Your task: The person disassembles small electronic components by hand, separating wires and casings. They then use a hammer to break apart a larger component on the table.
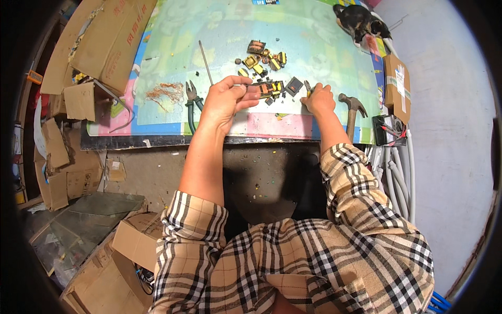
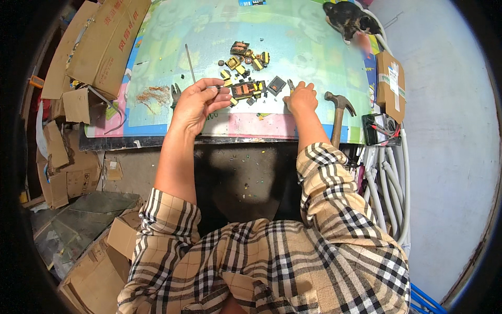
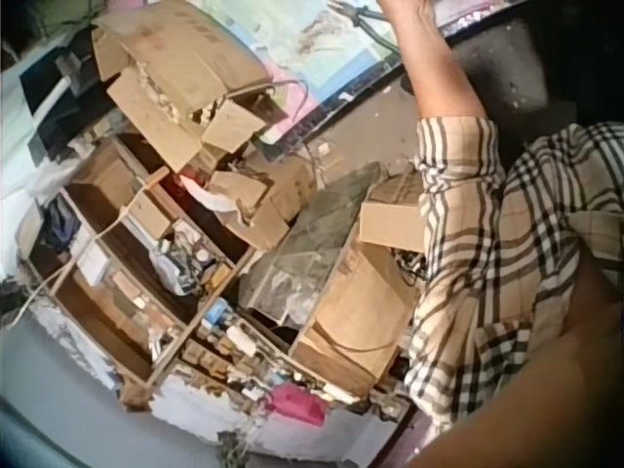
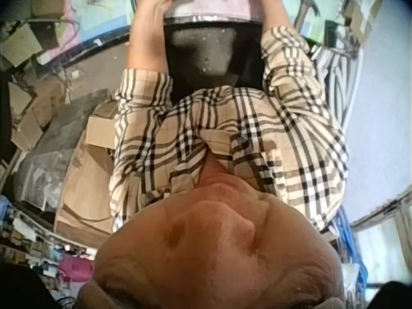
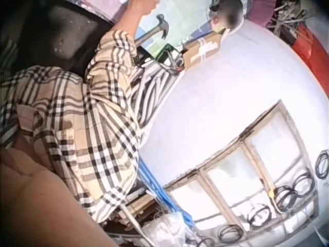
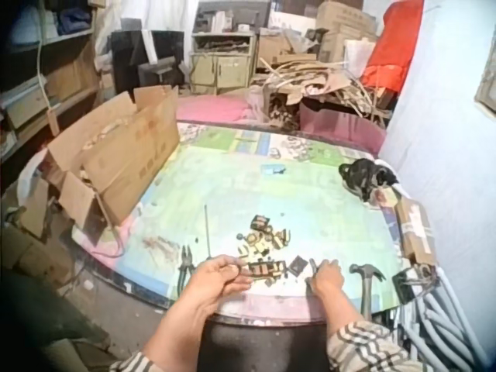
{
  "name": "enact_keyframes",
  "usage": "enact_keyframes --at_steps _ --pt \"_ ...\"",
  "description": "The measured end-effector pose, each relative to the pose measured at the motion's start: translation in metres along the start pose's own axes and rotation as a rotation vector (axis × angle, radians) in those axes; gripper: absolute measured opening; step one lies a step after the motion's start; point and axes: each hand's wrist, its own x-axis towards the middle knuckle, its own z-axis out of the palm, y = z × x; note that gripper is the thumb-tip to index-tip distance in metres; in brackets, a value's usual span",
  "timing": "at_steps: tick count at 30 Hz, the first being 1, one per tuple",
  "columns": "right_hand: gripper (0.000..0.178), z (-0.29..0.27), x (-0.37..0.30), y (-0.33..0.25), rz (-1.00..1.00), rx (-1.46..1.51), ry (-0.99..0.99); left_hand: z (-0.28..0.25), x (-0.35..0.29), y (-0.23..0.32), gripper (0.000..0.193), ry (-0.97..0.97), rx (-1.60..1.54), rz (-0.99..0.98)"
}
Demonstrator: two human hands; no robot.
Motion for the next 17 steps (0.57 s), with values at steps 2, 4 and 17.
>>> enact_keyframes --at_steps 2,4,17 --pt "0.059 0.007 0.009 0.022 -0.001 0.053 0.023 0.009 -0.005 0.002 0.027 -0.099 -0.164 -0.002" --pt "0.049 0.002 0.006 0.027 -0.083 0.036 0.012 0.011 -0.002 -0.001 0.028 -0.147 -0.213 -0.008" --pt "0.018 -0.074 -0.052 0.014 -0.158 1.804 -0.495 0.024 -0.03 0.009 0.03 -0.292 -0.287 0.084"
